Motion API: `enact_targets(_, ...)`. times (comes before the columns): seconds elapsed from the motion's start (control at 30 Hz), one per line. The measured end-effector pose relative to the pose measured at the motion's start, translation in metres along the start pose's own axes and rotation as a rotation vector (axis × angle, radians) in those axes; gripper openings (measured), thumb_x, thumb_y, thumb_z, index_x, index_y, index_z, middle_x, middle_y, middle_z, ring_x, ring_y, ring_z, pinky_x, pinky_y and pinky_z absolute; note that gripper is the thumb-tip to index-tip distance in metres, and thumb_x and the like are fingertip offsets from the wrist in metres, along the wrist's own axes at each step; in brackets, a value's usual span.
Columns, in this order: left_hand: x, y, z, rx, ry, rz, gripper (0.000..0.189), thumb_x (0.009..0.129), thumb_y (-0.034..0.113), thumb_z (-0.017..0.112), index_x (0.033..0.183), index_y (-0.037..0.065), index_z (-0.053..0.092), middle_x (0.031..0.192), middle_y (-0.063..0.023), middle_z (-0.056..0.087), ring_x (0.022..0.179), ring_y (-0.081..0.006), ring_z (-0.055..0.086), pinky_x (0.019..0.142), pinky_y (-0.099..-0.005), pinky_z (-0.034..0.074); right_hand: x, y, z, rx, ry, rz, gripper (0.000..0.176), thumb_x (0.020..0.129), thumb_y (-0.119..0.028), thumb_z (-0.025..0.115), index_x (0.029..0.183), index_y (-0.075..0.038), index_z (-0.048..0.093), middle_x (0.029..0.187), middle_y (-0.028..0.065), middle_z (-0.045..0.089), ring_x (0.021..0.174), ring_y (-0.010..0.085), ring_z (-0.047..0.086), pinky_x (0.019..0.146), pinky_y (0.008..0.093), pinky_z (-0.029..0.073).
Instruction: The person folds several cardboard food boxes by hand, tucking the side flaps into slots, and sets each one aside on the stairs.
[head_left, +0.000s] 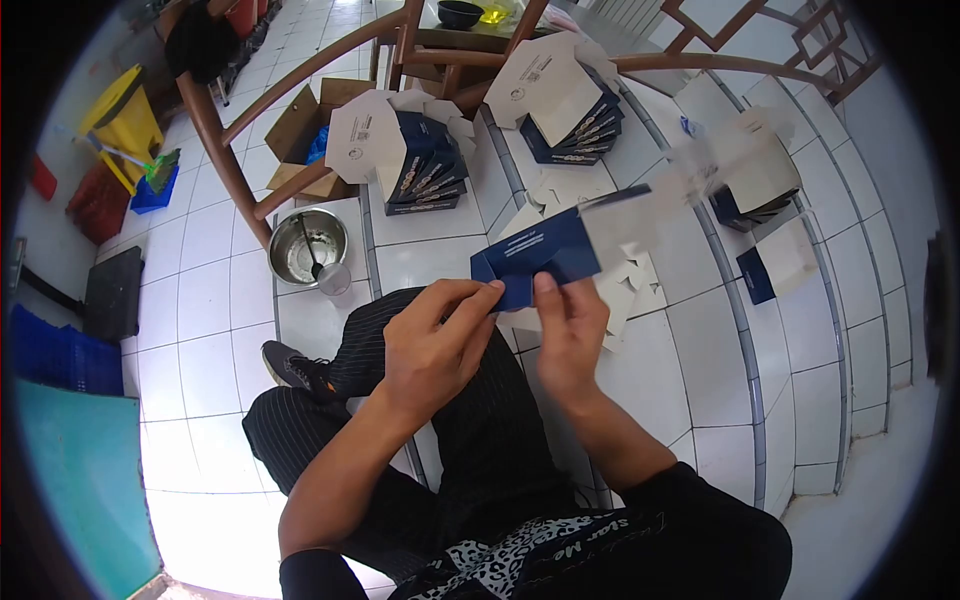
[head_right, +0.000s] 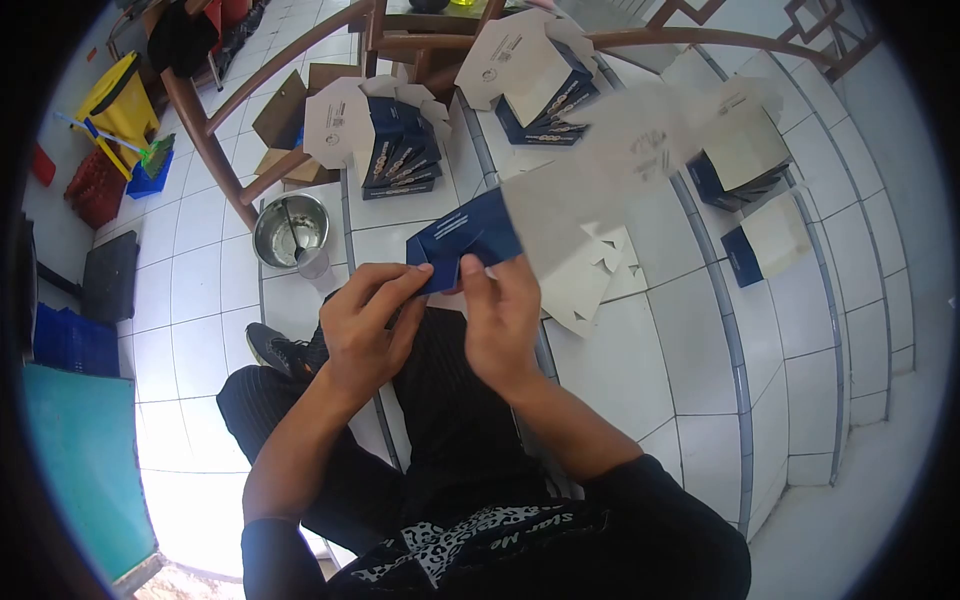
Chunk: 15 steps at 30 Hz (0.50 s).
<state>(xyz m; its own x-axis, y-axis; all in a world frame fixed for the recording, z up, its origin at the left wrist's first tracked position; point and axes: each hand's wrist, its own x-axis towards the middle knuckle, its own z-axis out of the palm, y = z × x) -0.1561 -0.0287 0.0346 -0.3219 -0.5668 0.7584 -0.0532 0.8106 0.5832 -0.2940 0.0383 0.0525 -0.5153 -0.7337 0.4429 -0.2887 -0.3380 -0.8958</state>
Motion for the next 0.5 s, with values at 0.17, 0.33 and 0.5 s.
enact_targets(0.17,-0.004,-0.004,-0.009,-0.138,-0.112,-0.190,0.037,0.075,0.010,0.083,0.110,0.002,0.071,0.096,-0.0092,0.068,0.079,-0.0208,0.069,0.067,-0.0307,0.055,-0.012,-0.006,0.000,-0.474,-0.171,-0.294,0.013,0.097,0.001,0.057,0.102,0.005,0.067,0.094,0.0206,0.065,0.074,0.0383,0.066,0.065,0.0399,0.050)
enact_targets(0.33,0.026,-0.014,-0.035,-0.528,-0.057,-0.300,0.054,0.075,0.032,0.081,0.119,0.003,0.071,0.118,-0.0141,0.064,0.113,-0.0253,0.061,0.094,-0.0392,0.049,-0.021,0.010,0.001,-0.806,-0.369,-0.545,0.019,0.092,0.001,0.061,0.110,0.004,0.067,0.101,0.0201,0.067,0.079,0.0391,0.067,0.072,0.0443,0.053)
enact_targets(0.5,0.032,-0.024,-0.066,-0.359,-0.427,-0.234,0.054,0.077,0.031,0.080,0.126,0.008,0.073,0.114,-0.0108,0.063,0.114,-0.0262,0.059,0.097,-0.0393,0.046,-0.030,0.033,-0.008,-1.135,-0.607,-0.589,0.022,0.092,-0.003,0.065,0.114,0.001,0.066,0.109,0.0195,0.068,0.092,0.0345,0.068,0.083,0.0420,0.054)
